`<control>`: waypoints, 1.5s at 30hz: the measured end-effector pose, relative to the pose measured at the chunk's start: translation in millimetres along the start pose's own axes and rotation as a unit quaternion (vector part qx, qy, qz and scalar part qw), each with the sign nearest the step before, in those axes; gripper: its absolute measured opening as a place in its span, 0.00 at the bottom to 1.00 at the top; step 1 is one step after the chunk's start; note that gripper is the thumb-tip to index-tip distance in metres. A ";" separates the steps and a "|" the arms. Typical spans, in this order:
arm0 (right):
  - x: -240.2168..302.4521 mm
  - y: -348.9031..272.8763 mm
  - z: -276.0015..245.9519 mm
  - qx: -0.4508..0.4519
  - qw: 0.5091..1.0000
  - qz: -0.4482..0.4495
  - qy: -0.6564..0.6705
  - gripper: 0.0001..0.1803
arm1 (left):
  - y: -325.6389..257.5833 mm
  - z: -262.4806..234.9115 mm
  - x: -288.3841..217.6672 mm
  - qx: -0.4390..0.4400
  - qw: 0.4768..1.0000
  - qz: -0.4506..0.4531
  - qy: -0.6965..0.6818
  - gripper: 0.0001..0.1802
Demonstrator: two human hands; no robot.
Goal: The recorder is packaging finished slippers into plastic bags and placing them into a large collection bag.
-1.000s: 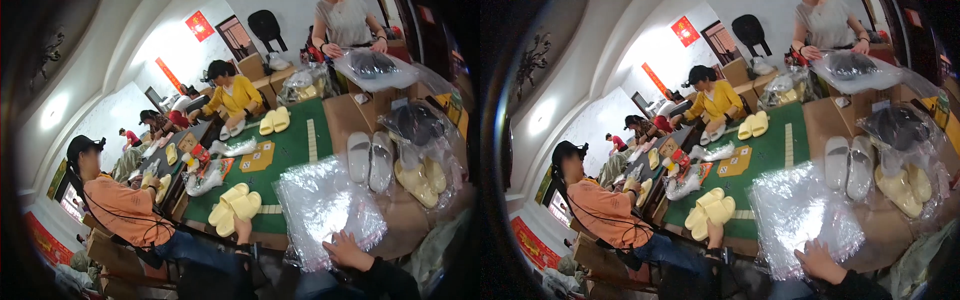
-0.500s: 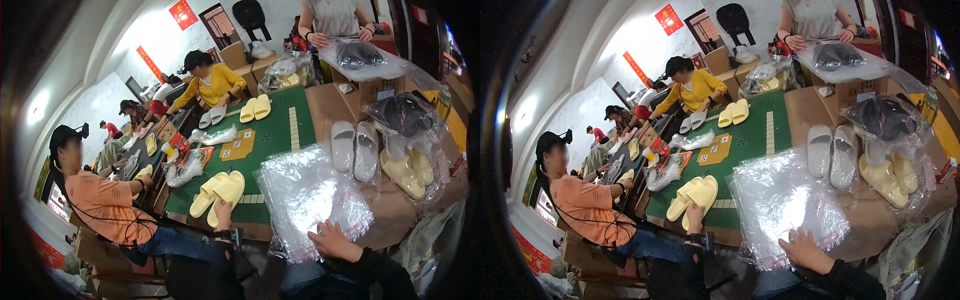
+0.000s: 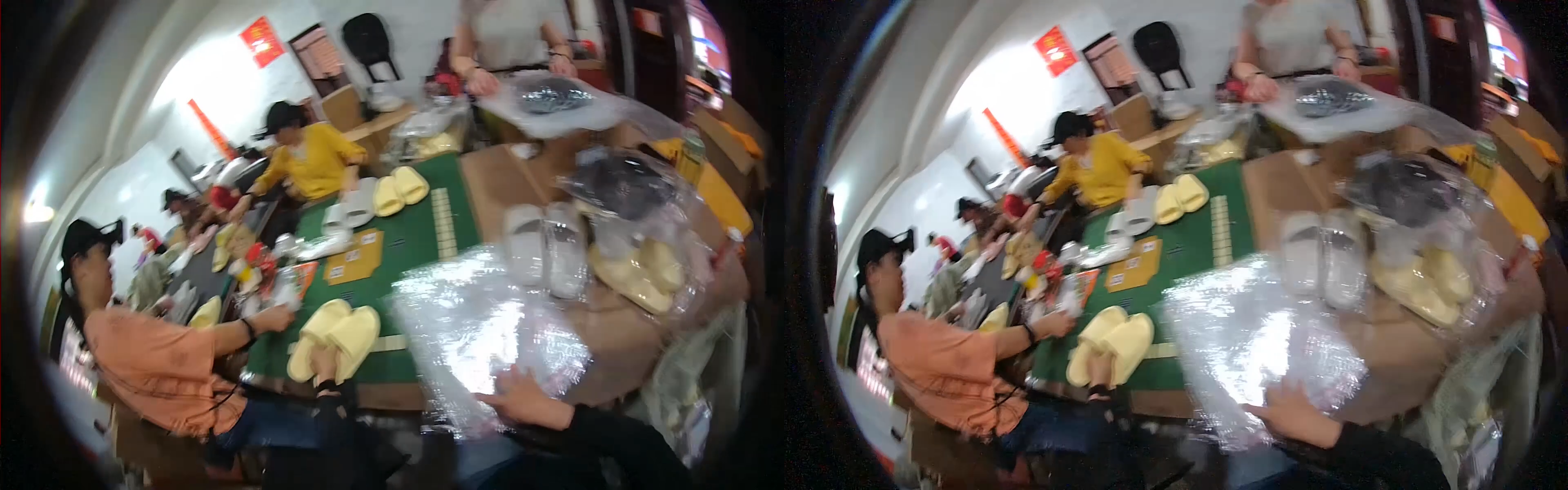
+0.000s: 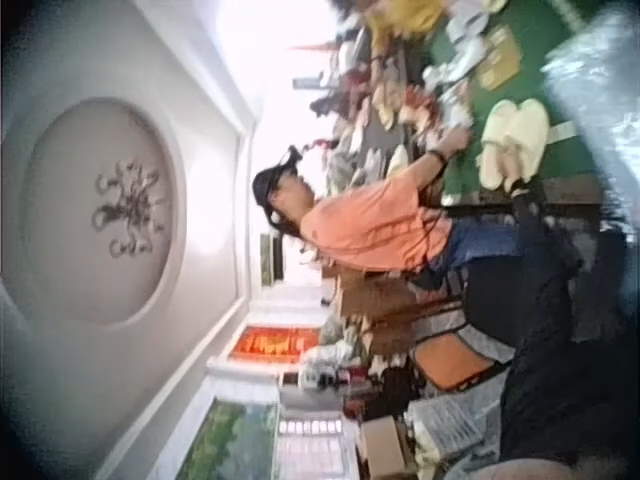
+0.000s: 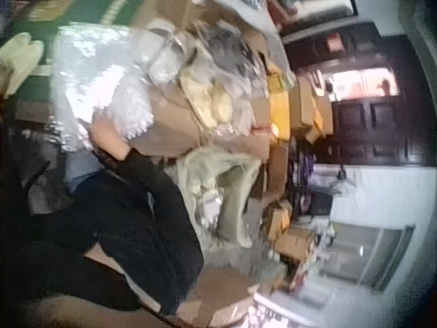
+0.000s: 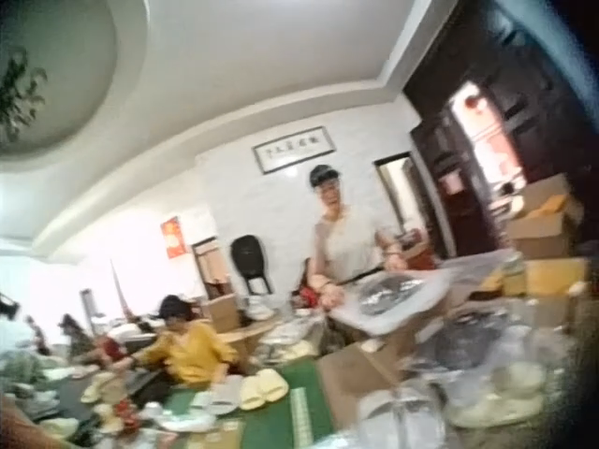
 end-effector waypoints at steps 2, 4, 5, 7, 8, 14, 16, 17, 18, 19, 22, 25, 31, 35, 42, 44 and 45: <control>-29.6 -23.1 17.5 -0.012 0.997 0.080 -0.002 0.32 | -46.6 68.1 -125.4 0.039 0.994 0.033 0.093 0.25; -32.8 -6.1 33.1 -0.030 0.993 0.087 0.071 0.28 | -45.9 51.1 -109.2 -0.007 0.982 0.180 -0.064 0.17; -35.6 -0.4 42.4 -0.042 0.986 0.098 0.126 0.26 | -43.0 45.9 -101.4 0.083 0.981 0.096 -0.146 0.13; -24.6 8.9 33.6 -0.101 0.953 0.153 0.241 0.38 | -34.4 24.9 -83.1 0.090 0.978 0.151 -0.111 0.18; -24.8 7.7 29.9 -0.105 0.948 0.165 0.252 0.38 | -37.6 20.5 -87.4 0.008 0.994 0.104 -0.031 0.15; -16.8 2.6 29.3 -0.239 0.949 0.070 0.190 0.20 | -204.6 31.9 -290.0 0.245 0.902 0.119 -0.336 0.14; -21.1 8.0 38.0 -0.163 0.973 0.091 0.134 0.20 | -227.0 24.0 -319.4 0.264 0.909 0.151 -0.284 0.15; -24.8 -2.7 39.8 -0.165 0.971 0.110 0.133 0.20 | -236.9 22.2 -333.0 0.272 0.912 0.168 -0.259 0.15; -21.0 -8.8 33.0 -0.168 0.972 0.108 0.122 0.20 | -241.1 22.7 -339.0 0.272 0.916 0.182 -0.232 0.15; -20.8 -16.4 30.0 -0.169 0.973 0.108 0.110 0.20 | -245.5 25.0 -346.2 0.273 0.919 0.197 -0.207 0.16; -5.1 16.9 78.3 -0.334 0.933 0.135 0.007 0.18 | -244.2 20.6 -348.2 0.268 0.923 0.180 -0.209 0.18; 11.4 -1.1 73.5 -0.258 0.960 0.104 0.044 0.20 | -247.7 79.1 -352.8 0.300 0.928 0.210 -0.067 0.18; 20.4 -70.0 -67.9 0.034 0.945 -0.041 0.323 0.18 | -282.7 153.5 -355.6 0.388 0.895 0.115 -0.188 0.18; -31.7 -57.7 -82.4 -0.182 0.875 0.045 0.446 0.14 | -308.1 154.1 -347.1 0.459 0.870 0.129 -0.127 0.12; -89.5 -40.9 -44.5 -0.218 0.927 0.164 0.257 0.18 | -338.4 122.4 -322.5 0.492 0.820 0.103 -0.273 0.09; -66.5 -38.4 -64.1 -0.176 0.921 0.170 0.302 0.18 | -326.5 95.6 -297.8 0.356 0.881 0.136 -0.280 0.10; -62.2 -37.0 -66.8 -0.202 0.927 0.218 0.229 0.19 | -321.6 95.5 -277.1 0.342 0.889 0.127 -0.277 0.10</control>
Point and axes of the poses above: each hand's wrist, its own y-axis towards the middle knuckle, its own z-axis out of the palm, x = y × z, the point moved 4 cm from there along y, towards the middle knuckle, and after that the axes turned 2 degrees about -z, right-handed, at the moved point
